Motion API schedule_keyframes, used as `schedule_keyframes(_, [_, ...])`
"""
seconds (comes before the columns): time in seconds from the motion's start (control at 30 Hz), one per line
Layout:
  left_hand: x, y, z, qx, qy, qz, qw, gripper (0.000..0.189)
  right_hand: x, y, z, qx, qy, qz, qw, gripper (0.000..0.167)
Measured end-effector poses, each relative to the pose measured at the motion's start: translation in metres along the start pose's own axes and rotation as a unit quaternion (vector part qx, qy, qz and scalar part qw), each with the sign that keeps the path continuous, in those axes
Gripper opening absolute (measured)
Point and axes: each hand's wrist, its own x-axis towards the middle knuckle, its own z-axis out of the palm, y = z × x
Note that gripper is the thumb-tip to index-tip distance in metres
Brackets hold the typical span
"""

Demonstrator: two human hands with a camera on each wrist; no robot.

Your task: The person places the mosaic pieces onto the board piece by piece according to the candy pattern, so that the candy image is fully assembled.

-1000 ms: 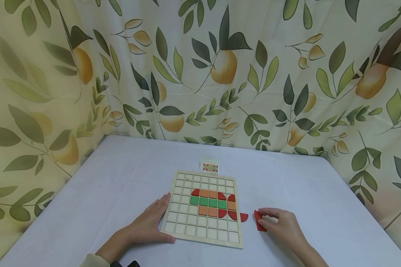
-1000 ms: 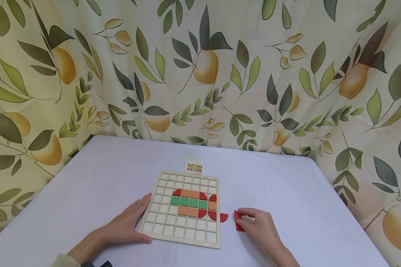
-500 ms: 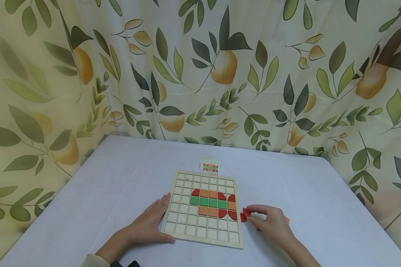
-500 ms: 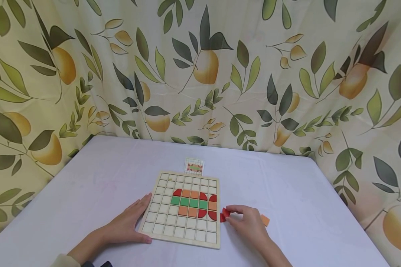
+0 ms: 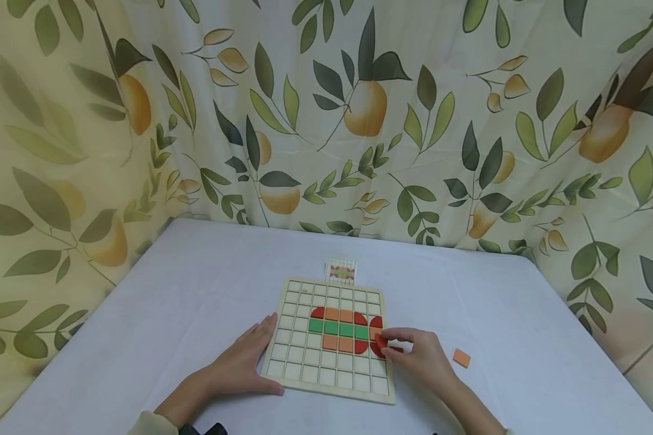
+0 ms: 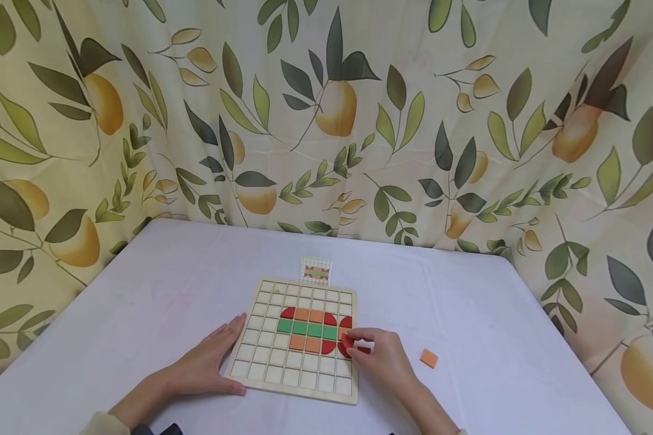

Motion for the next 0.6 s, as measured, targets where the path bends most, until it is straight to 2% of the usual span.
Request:
schedule_keyframes(0.13, [0.000,0.000,0.000,0.001,0.001,-0.002,1.0000,0.127,0.003,-0.004,0.005,0.005,-0.003,-0.006,1.0000,0.024])
schedule_keyframes(0.33, [0.000,0.001,0.001,-0.005,0.001,-0.002,1.0000,0.128,0.007,-0.010,0.013,0.014,-0.010,-0.061,0.9980,0.022])
schedule_keyframes(0.6, [0.000,0.000,0.001,0.000,0.006,0.000,1.0000,0.128,0.013,-0.019,0.024,0.026,-0.019,-0.100,0.9945,0.022])
